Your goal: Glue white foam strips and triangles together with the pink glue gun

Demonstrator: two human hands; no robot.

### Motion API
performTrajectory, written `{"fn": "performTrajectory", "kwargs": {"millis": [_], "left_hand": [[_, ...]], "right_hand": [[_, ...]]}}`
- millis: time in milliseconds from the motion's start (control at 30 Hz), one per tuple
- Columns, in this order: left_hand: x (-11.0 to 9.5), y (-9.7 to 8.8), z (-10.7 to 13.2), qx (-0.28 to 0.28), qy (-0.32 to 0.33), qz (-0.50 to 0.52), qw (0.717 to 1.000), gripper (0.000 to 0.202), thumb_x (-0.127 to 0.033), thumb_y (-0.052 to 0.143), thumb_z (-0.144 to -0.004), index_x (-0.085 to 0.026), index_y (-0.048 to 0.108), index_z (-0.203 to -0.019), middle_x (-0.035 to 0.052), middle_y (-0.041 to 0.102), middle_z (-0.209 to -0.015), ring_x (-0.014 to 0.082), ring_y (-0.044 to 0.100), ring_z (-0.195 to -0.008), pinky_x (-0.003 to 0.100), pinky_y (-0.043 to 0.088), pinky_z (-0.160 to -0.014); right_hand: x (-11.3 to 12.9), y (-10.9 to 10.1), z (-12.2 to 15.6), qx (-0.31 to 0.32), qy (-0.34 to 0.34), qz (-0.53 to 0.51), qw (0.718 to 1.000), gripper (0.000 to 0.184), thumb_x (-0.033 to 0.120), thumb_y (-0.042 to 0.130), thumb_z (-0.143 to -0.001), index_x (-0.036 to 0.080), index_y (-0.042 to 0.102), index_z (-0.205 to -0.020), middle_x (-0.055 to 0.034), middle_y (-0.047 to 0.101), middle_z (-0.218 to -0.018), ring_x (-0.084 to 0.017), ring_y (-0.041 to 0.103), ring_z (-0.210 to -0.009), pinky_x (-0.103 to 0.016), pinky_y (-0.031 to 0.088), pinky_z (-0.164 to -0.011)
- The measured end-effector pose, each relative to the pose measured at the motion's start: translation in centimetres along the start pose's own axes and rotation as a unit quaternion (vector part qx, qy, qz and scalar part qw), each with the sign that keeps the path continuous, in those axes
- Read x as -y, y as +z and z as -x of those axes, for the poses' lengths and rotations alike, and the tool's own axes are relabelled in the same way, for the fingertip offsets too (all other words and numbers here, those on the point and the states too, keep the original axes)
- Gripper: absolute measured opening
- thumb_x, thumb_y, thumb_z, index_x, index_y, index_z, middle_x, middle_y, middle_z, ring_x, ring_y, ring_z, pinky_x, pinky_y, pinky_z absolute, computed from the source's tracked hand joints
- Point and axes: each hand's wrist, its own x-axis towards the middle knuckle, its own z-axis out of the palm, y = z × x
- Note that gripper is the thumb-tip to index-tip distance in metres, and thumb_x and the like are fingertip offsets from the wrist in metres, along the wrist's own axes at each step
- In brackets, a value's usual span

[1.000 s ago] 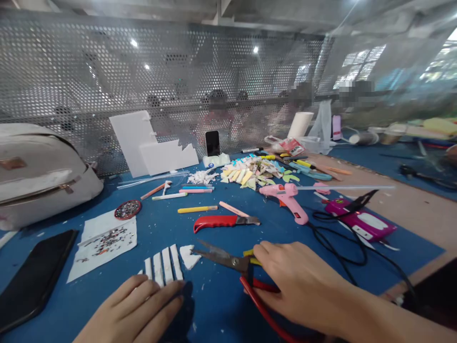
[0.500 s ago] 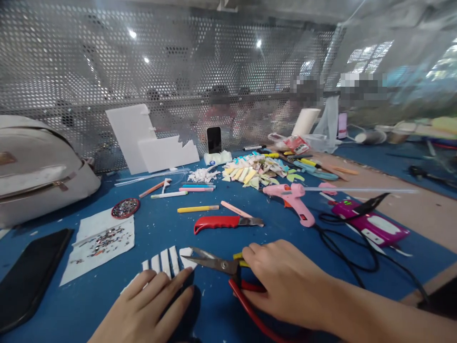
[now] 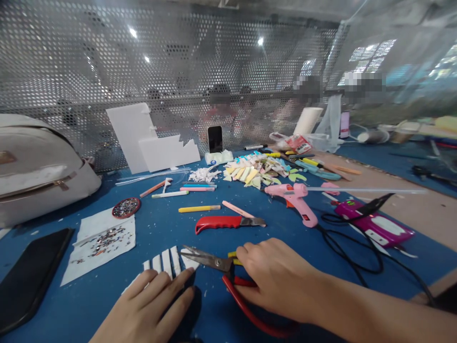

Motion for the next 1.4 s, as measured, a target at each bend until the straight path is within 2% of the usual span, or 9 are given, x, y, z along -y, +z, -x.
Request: {"fn": "performTrajectory", "kwargs": {"millis": [167,633,933,1400], "left_hand": [[0.03,-0.08,-0.07,0.007,0.007,-0.008,1.000,0.056,-0.045,0.022,-0.106,-0.018,0.070,-0.094,0.0050,0.077,-0.100,0.0180,0.057,-0.078,0.032,0.037,-0.080],[0.01,-0.17,-0.03,0.000,0.009,-0.002,1.000,0.058,-0.047,0.023,-0.106,-0.018,0.070,-0.092,0.0048,0.077,-0.098,0.0172,0.057,-0.075,0.031,0.037,-0.078],[0.20,-0.14,0.10,-0.002,0.011,-0.010,1.000,0.056,-0.048,0.023,-0.106,-0.018,0.069,-0.092,0.0048,0.076,-0.099,0.0175,0.057,-0.077,0.032,0.038,-0.078],[0.16,-0.05,-0.20,-0.004,0.018,-0.007,1.000,0.058,-0.047,0.023,-0.106,-0.017,0.070,-0.088,0.0054,0.077,-0.097,0.0172,0.055,-0.073,0.031,0.037,-0.076]], "right_hand": [[0.11,-0.31,0.08,0.002,-0.003,0.006,1.000,0.016,0.033,0.074,-0.081,0.021,0.064,-0.082,-0.0024,0.073,-0.074,-0.024,0.068,-0.058,-0.032,0.037,-0.052],[0.07,-0.17,0.04,0.032,-0.006,0.011,0.999,0.018,0.035,0.074,-0.082,0.020,0.065,-0.080,-0.0032,0.072,-0.071,-0.025,0.068,-0.055,-0.033,0.035,-0.049],[-0.10,0.12,0.26,0.012,-0.016,0.006,1.000,0.019,0.035,0.075,-0.083,0.019,0.065,-0.082,-0.0033,0.073,-0.071,-0.024,0.070,-0.057,-0.033,0.040,-0.050],[-0.34,0.11,0.14,0.021,-0.020,0.021,0.999,0.021,0.037,0.075,-0.083,0.019,0.065,-0.082,-0.0034,0.073,-0.071,-0.025,0.070,-0.056,-0.033,0.039,-0.047]]}}
